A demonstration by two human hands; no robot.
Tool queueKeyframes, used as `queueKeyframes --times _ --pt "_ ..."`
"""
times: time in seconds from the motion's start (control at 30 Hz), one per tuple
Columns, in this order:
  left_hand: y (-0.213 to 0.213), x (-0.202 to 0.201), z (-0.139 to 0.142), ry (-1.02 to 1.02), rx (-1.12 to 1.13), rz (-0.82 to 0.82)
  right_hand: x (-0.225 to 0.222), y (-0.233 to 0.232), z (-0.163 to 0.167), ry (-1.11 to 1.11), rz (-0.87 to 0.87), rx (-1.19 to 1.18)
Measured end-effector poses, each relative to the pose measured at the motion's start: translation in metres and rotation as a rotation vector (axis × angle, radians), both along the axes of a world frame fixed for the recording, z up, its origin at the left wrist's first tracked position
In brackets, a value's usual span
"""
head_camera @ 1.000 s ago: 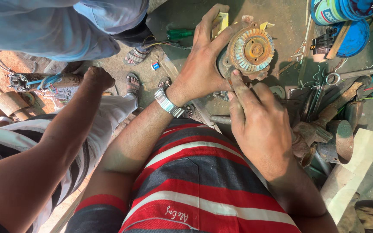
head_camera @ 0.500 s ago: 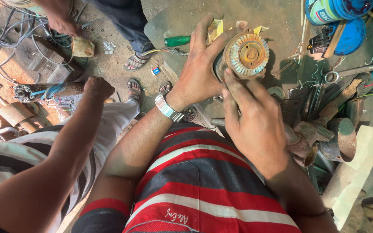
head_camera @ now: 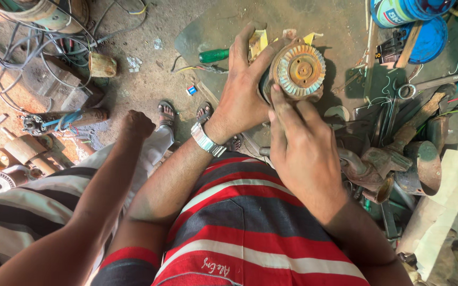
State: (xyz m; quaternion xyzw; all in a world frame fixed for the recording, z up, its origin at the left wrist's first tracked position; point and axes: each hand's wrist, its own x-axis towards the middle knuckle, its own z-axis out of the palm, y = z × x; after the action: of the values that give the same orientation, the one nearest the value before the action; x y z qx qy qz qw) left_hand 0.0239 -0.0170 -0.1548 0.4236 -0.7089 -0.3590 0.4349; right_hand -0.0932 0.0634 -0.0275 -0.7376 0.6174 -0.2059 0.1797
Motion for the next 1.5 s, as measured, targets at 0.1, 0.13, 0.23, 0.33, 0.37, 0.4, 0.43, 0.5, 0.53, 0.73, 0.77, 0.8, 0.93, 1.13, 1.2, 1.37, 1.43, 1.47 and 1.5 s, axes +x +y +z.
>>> queueKeyframes --times 0.1,0.13,0.23,0.33,0.37,0.4,0.43,0.5,0.53,0.73,0.77,0.8,0.93,1.13,1.2,1.37,1.43,1.47,1.5 --pt "-0.002 -0.001 0.001 0.004 -0.011 0.001 0.000 -0.001 -0.003 0.001 -0.011 -0.021" --pt "-0.001 -0.002 0.001 0.005 -0.011 0.001 0.000 -0.002 -0.004 0.005 -0.017 -0.023" --pt "-0.001 -0.001 0.000 -0.019 0.016 -0.006 0.000 -0.004 -0.005 0.021 0.033 -0.065" --pt "-0.003 -0.004 0.000 -0.016 -0.030 0.017 -0.001 -0.004 -0.003 0.091 -0.016 -0.014" --pt "-0.004 -0.004 -0.001 -0.019 -0.018 0.021 -0.001 -0.005 -0.003 0.073 -0.009 -0.012" --pt "-0.004 -0.004 0.000 -0.023 -0.003 0.022 -0.001 -0.006 -0.003 0.055 -0.004 -0.008" --pt "-0.002 -0.005 0.000 -0.025 0.018 0.020 -0.001 -0.006 -0.002 0.038 -0.003 0.003" --pt "0.001 -0.005 0.001 -0.045 0.018 0.021 0.000 -0.006 -0.001 0.058 0.001 -0.003" --pt "-0.001 -0.004 0.001 -0.056 0.005 0.024 0.000 -0.007 -0.001 0.067 0.005 -0.019" --pt "-0.004 -0.003 0.002 -0.043 0.025 0.020 0.000 -0.008 0.003 0.064 -0.018 0.040" --pt "-0.003 -0.004 0.001 -0.041 0.027 0.020 0.001 -0.008 0.003 0.066 -0.020 0.051" --pt "-0.003 -0.003 0.000 -0.040 0.024 0.022 0.001 -0.008 0.004 0.067 -0.021 0.056" --pt "-0.003 -0.002 -0.004 -0.051 0.027 0.028 0.005 -0.011 0.002 0.089 -0.007 -0.031" --pt "-0.004 0.000 -0.003 -0.044 0.002 0.005 0.002 -0.011 0.002 0.093 -0.042 0.051" --pt "-0.007 0.000 -0.001 -0.029 0.023 0.002 0.002 -0.012 0.002 0.028 -0.010 -0.016" --pt "-0.008 0.003 0.004 -0.064 0.008 -0.018 0.000 -0.013 0.006 -0.004 -0.012 -0.010" --pt "-0.007 0.004 0.006 -0.033 0.020 -0.030 -0.011 -0.003 0.015 0.025 -0.050 0.119" --pt "-0.008 0.006 0.007 -0.034 0.023 -0.048 -0.018 0.001 0.017 -0.002 -0.044 0.110" --pt "-0.010 0.007 0.007 -0.035 0.027 -0.069 -0.026 0.005 0.019 -0.029 -0.039 0.103"
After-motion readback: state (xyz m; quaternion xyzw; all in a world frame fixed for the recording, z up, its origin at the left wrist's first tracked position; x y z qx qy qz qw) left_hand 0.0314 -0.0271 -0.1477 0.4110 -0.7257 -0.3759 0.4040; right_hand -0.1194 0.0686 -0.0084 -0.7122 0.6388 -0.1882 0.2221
